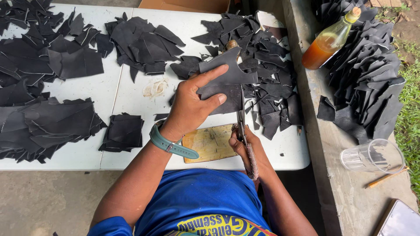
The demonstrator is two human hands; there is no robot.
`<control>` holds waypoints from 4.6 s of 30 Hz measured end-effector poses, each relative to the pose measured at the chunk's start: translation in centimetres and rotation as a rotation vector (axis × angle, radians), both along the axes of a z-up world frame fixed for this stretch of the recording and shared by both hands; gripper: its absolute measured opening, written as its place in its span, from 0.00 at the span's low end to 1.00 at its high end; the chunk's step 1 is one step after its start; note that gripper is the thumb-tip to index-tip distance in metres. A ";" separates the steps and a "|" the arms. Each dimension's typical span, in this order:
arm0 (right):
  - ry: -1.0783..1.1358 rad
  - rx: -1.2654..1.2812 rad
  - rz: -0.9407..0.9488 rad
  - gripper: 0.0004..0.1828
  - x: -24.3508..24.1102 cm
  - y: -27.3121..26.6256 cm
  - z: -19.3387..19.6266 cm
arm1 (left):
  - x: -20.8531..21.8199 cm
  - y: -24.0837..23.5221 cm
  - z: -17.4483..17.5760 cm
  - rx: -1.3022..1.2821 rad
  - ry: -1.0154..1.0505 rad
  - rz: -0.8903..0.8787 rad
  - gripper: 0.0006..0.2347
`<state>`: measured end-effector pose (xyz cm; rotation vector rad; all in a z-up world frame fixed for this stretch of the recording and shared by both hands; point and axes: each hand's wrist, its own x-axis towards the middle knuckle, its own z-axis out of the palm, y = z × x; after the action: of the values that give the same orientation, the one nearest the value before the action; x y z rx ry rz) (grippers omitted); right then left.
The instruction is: The person cuts black material pieces using shears on a white table. They repeatedly pick up pieces, align them on a wooden template, trim edges, and place the cut pieces into a pile.
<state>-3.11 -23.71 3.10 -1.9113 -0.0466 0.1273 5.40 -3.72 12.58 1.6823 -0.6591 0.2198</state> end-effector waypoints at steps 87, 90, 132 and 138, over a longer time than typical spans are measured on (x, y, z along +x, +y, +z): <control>-0.352 -0.488 -0.173 0.21 7.1 -1.2 -0.6 | -5.5 12.1 -7.4 0.663 -0.057 0.418 0.14; -0.746 -0.844 -0.200 0.40 10.1 1.0 -2.5 | -6.3 6.7 -8.9 0.718 -0.059 0.185 0.15; -0.113 -0.235 -0.253 0.30 12.7 -9.2 -1.3 | 0.2 1.3 -14.6 -0.195 0.538 0.086 0.23; -0.360 -0.216 -0.537 0.12 11.1 -13.0 -2.1 | -0.8 2.9 -15.0 -0.186 0.706 0.071 0.17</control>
<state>8.03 -36.68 1.01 -2.0736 0.2462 -0.5943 4.57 -0.85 -2.44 1.4688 -0.0461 -0.2539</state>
